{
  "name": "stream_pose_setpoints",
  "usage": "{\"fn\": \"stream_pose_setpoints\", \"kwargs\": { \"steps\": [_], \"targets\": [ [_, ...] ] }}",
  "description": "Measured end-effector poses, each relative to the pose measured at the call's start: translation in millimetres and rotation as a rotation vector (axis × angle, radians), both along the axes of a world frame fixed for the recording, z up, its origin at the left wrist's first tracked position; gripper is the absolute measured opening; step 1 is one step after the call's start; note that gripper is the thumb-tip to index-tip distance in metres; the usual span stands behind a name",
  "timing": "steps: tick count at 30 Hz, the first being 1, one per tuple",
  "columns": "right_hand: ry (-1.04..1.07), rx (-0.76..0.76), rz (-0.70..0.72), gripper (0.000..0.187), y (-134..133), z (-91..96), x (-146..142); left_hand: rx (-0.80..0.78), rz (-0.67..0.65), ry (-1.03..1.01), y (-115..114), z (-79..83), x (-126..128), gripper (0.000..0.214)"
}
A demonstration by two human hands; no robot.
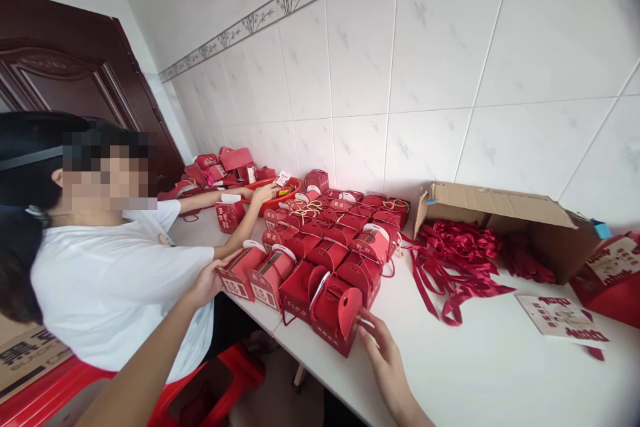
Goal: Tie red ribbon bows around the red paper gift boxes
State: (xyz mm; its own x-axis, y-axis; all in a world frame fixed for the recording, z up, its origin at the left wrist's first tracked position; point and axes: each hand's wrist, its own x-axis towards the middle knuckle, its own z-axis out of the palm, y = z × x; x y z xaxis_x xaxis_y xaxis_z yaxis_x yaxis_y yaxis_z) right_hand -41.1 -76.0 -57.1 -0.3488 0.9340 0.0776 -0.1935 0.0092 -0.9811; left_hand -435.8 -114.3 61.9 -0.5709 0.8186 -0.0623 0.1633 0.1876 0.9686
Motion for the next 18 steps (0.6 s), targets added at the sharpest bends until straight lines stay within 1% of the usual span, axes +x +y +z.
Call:
{"fn": "stream_pose_setpoints", "kwargs": {
  "steps": [4, 7, 10, 13, 16, 18],
  "targets": [
    [-0.016, -0.02, -0.129, 0.059, -13, 0.1, -11, 0.023, -0.045, -0.176, -1, -12.7, 9, 0.067],
    [-0.021, -0.033, -0.182, 0.061, -18, 1.2, -4, 0.002, -0.089, -0.257, -7, -17.0, 14, 0.068],
    [-0.027, -0.05, -0.202, 0.06, -26, 4.1, 14, -0.006, -0.124, -0.311, -18, -21.1, 24, 0.068],
    [-0.021, -0.056, -0.248, 0.059, -38, 7.8, 36, 0.007, -0.183, -0.38, -32, -26.3, 41, 0.073],
    [-0.005, -0.063, -0.348, 0.057, -51, 10.4, 60, -0.021, -0.212, -0.446, -43, -31.6, 64, 0.082],
    [-0.004, -0.079, -0.409, 0.053, -60, 10.4, 77, -0.055, -0.206, -0.44, -50, -35.7, 84, 0.084]
  ]
}}
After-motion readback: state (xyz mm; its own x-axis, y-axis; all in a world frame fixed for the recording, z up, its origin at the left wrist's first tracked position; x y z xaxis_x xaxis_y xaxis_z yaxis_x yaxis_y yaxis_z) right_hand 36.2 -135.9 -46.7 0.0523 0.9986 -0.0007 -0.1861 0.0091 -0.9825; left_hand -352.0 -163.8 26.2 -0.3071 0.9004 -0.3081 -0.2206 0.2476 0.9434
